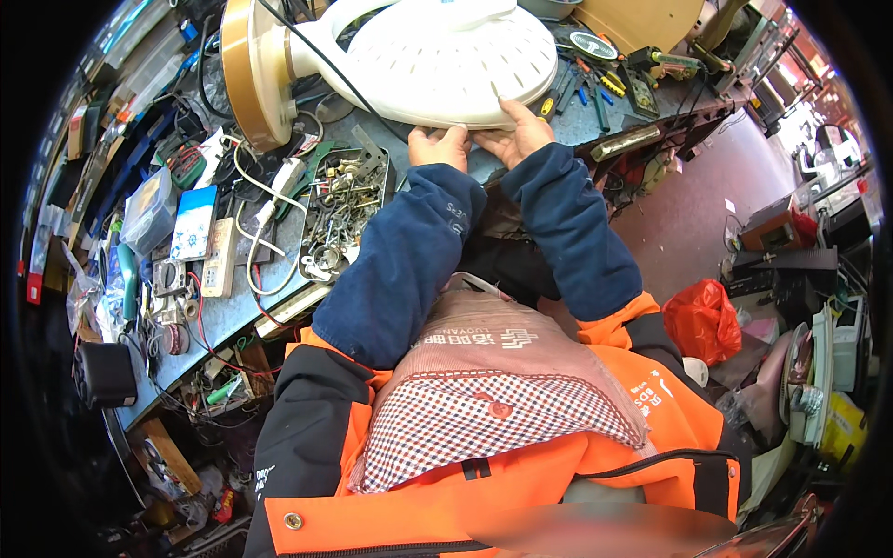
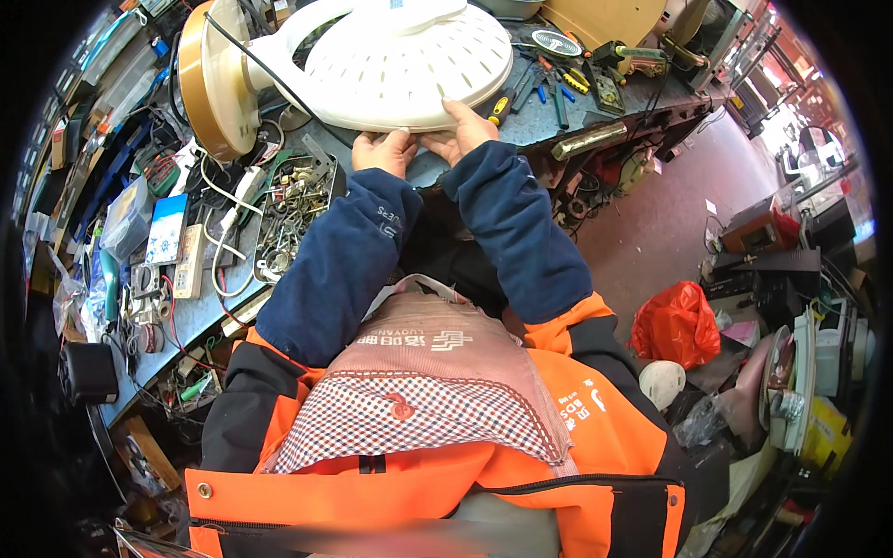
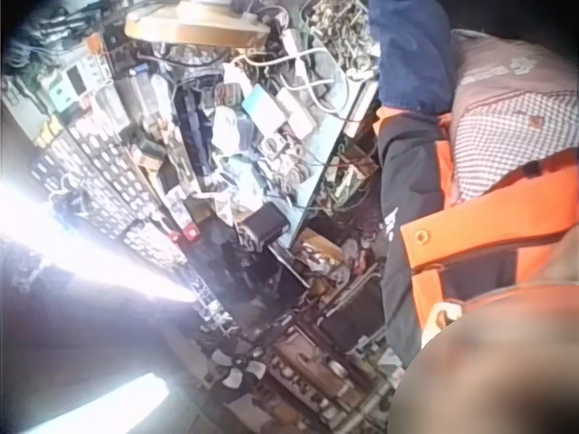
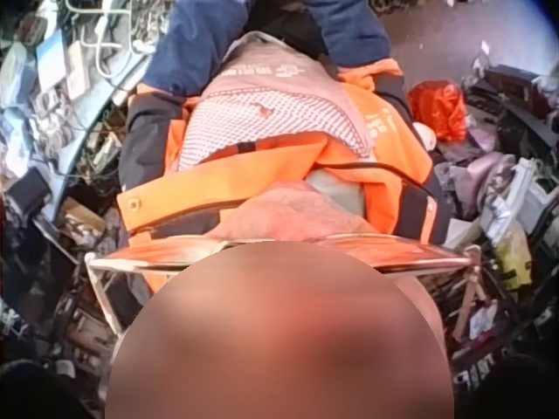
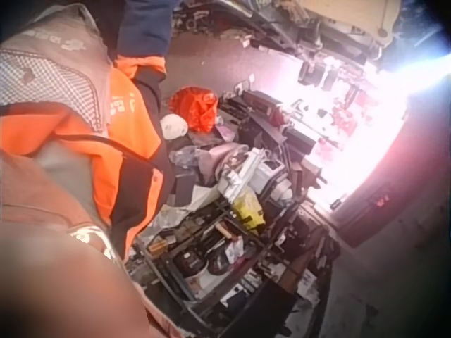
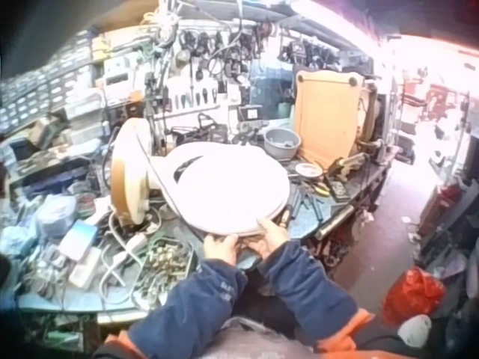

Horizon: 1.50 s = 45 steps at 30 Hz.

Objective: The person selects small metal parts from a tray, then attaches a white plastic cover to a fan base and secures it. They handle the fan assembly and inspect the attached cover.

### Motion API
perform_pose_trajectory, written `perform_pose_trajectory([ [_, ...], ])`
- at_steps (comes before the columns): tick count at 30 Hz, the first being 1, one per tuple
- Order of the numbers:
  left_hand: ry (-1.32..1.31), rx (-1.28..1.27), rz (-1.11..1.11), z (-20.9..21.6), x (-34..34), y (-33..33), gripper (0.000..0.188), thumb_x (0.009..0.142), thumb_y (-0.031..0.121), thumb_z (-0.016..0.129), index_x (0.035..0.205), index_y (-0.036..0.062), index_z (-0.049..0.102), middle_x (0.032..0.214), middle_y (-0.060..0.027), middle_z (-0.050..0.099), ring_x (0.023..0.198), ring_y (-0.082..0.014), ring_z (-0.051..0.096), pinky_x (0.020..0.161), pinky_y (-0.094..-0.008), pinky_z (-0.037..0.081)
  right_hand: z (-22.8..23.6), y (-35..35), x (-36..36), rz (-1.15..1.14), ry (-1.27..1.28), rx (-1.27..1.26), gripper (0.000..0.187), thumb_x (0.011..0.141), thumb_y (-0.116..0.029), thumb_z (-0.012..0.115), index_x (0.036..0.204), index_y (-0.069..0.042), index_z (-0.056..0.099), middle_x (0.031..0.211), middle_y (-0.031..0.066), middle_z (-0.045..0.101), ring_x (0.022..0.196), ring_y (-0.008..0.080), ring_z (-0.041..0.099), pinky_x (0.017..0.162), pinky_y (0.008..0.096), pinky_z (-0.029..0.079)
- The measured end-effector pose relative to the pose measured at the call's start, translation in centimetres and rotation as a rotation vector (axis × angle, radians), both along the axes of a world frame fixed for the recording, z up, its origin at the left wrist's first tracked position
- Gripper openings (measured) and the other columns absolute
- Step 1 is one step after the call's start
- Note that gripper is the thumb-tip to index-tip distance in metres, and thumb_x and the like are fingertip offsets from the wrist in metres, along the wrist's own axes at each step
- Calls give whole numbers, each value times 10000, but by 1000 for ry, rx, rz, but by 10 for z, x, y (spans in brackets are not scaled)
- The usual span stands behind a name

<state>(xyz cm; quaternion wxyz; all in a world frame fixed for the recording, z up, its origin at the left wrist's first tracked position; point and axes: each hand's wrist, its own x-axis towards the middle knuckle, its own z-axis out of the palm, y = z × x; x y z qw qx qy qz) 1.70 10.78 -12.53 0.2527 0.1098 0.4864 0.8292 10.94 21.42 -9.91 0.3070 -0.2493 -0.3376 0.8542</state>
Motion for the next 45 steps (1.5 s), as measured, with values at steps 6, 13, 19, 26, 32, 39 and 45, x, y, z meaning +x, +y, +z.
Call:
perform_pose_trajectory([
  [6, 114, -72, 164, 1, 7, 10, 584, 914, 35, 740, 1368, -131, 413, 1304, -319, 667, 1141, -338, 714, 983, -416, 590, 1, -2, -1, 8, 21, 6, 652, 1075, -246, 658, 1588, 72, 411, 1512, 317, 576, 1341, 484, 633, 1132, 614, 550],
  [13, 101, -184, 317, 22, 22, 16, 614, 869, 100, 781, 1285, -169, 419, 1324, -361, 616, 1192, -375, 689, 1035, -410, 569, 3, -1, 0, 31, 36, 3, 638, 1104, -246, 622, 1611, 50, 371, 1548, 319, 539, 1409, 464, 589, 1197, 613, 509],
  [19, 48, -58, 286, -20, -11, 32, 613, 840, 76, 788, 1277, -153, 426, 1306, -352, 614, 1168, -376, 697, 986, -417, 588, 7, -5, -4, -1, 30, 33, 644, 1086, -224, 641, 1593, 85, 391, 1504, 320, 581, 1341, 504, 629, 1145, 641, 524],
  [26, -170, 118, 103, 13, 4, 13, 628, 901, 23, 719, 1392, -81, 341, 1300, -299, 621, 1139, -376, 706, 939, -485, 615, 0, 1, -3, -7, -1, 12, 635, 1079, -218, 661, 1577, 91, 415, 1491, 315, 590, 1321, 511, 636, 1130, 650, 532],
  [32, -137, 157, 23, 14, 2, 6, 656, 904, -8, 737, 1413, -72, 329, 1324, -284, 620, 1154, -377, 701, 946, -491, 614, -2, 3, -2, 0, 5, 3, 634, 1081, -228, 668, 1572, 89, 423, 1497, 312, 585, 1321, 516, 630, 1126, 650, 534],
  [39, 66, 150, 97, -14, -1, 19, 790, 802, -64, 836, 1418, -80, 340, 1380, -267, 609, 1264, -321, 655, 1115, -439, 525, -1, -1, -1, 6, 21, 26, 631, 1084, -239, 672, 1578, 67, 426, 1501, 305, 585, 1326, 512, 630, 1128, 644, 532],
  [45, 152, 135, 193, -16, 2, 23, 759, 831, -42, 811, 1415, -111, 332, 1363, -289, 615, 1207, -318, 675, 1030, -419, 569, -2, -1, -3, 15, 32, 20, 627, 1087, -232, 664, 1581, 66, 419, 1504, 303, 584, 1331, 508, 631, 1126, 646, 535],
])
